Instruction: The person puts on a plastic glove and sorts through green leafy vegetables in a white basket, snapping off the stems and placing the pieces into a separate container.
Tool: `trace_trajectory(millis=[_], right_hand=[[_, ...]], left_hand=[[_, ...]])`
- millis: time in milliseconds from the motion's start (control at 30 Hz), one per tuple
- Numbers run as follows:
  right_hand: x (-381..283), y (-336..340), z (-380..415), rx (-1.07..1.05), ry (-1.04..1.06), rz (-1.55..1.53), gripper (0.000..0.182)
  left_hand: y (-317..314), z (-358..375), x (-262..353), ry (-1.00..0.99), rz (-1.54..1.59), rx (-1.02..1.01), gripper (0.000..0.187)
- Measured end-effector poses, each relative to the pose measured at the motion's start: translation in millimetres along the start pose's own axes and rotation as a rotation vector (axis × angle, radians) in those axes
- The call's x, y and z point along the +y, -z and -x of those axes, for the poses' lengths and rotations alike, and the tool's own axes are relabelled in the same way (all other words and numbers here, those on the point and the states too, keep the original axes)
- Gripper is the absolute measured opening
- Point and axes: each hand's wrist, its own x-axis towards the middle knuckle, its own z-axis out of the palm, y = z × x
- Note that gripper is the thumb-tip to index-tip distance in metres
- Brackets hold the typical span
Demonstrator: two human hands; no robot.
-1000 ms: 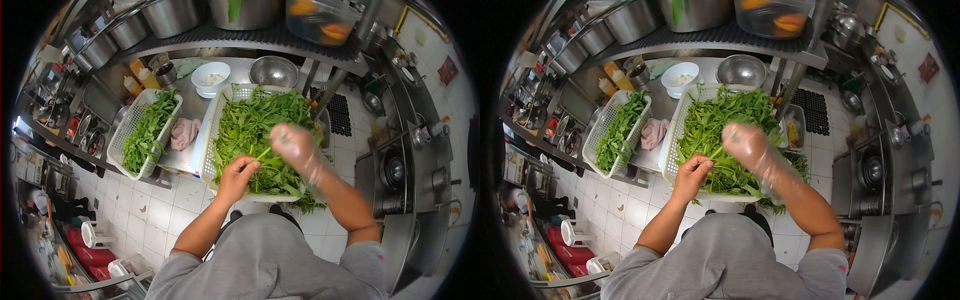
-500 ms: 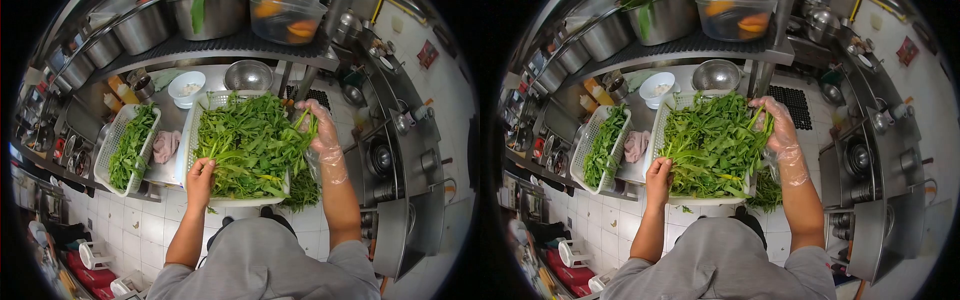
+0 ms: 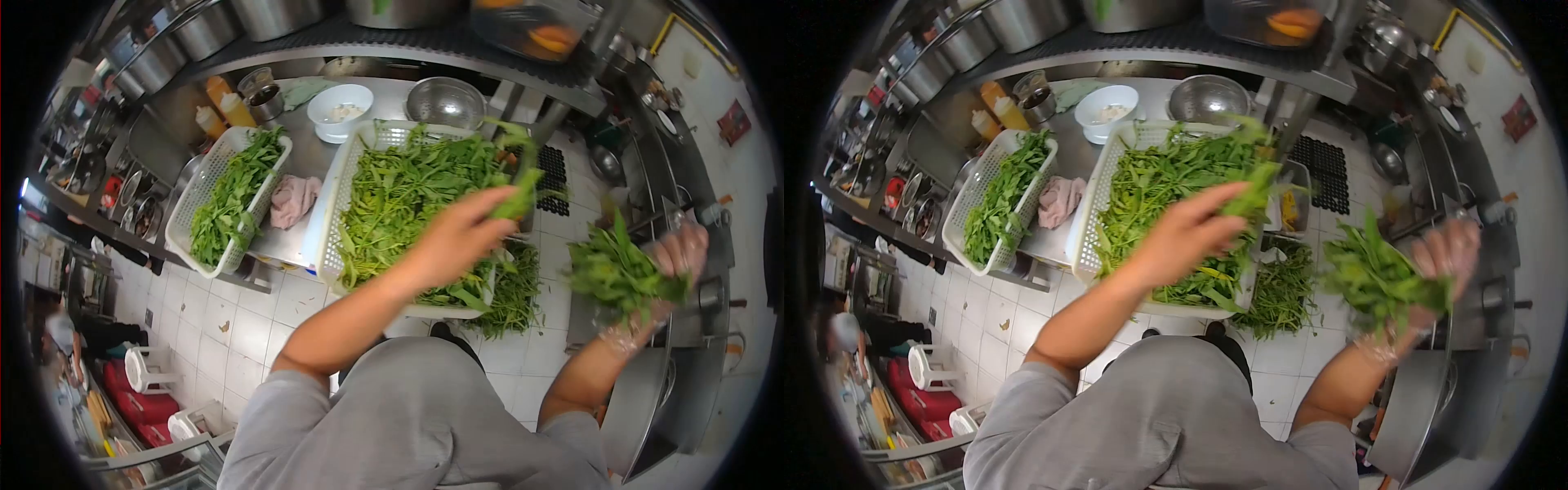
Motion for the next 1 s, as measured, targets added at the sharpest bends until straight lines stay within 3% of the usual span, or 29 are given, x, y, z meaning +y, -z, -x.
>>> trace_trajectory(millis=[33, 100, 200, 300, 367, 467, 500, 567, 600, 633, 700, 833, 900, 1000], right_hand=[[1, 0, 10, -0.010, -0.006, -0.016, 0.017], [-10, 9, 34, 0.193, 0.266, 0.058, 0.016], [-16, 28, 64, 0.157, 0.197, 0.092, 0.017], [-1, 3, 71, 0.173, 0.143, 0.198, 0.014], [-3, 10, 92, 0.235, 0.144, 0.202, 0.012], [0, 24, 110, 0.314, 0.148, 0.210, 0.009], [4, 21, 108, 0.335, 0.153, 0.205, 0.007], [15, 18, 100, 0.325, 0.140, 0.211, 0.010], [21, 15, 94, 0.331, 0.118, 0.222, 0.010], [27, 14, 87, 0.336, 0.097, 0.231, 0.011], [45, 11, 71, 0.303, 0.070, 0.258, 0.012], [80, -7, 48, 0.539, 0.003, 0.423, 0.019], [96, -17, 35, 0.482, -0.032, 0.488, 0.020], [113, -44, 11, 0.347, -0.287, 0.928, 0.019]], left_hand=[[-17, -15, -13, -0.074, -0.057, -0.063, 0.051], [-51, -40, -34, -0.285, -0.196, -0.033, 0.050], [-57, -50, -74, -0.355, -0.438, 0.043, 0.040], [-1, -33, -70, -0.385, -0.450, 0.088, 0.023], [56, -31, -96, -0.405, -0.739, 0.365, 0.017], [115, -23, -115, -0.054, -1.070, 0.407, 0.017], [119, -20, -120, -0.055, -1.069, 0.402, 0.017], [123, -16, -131, 0.189, -1.299, 0.260, 0.018], [125, -15, -137, 0.177, -1.327, 0.244, 0.018], [124, -13, -134, 0.173, -1.329, 0.241, 0.018], [125, -10, -127, -0.078, -1.222, 0.442, 0.017], [116, -3, -79, -0.117, -0.949, 0.579, 0.015], [109, 2, -65, -0.158, -0.766, 0.563, 0.013], [95, 7, -61, -0.201, -0.741, 0.545, 0.014]])
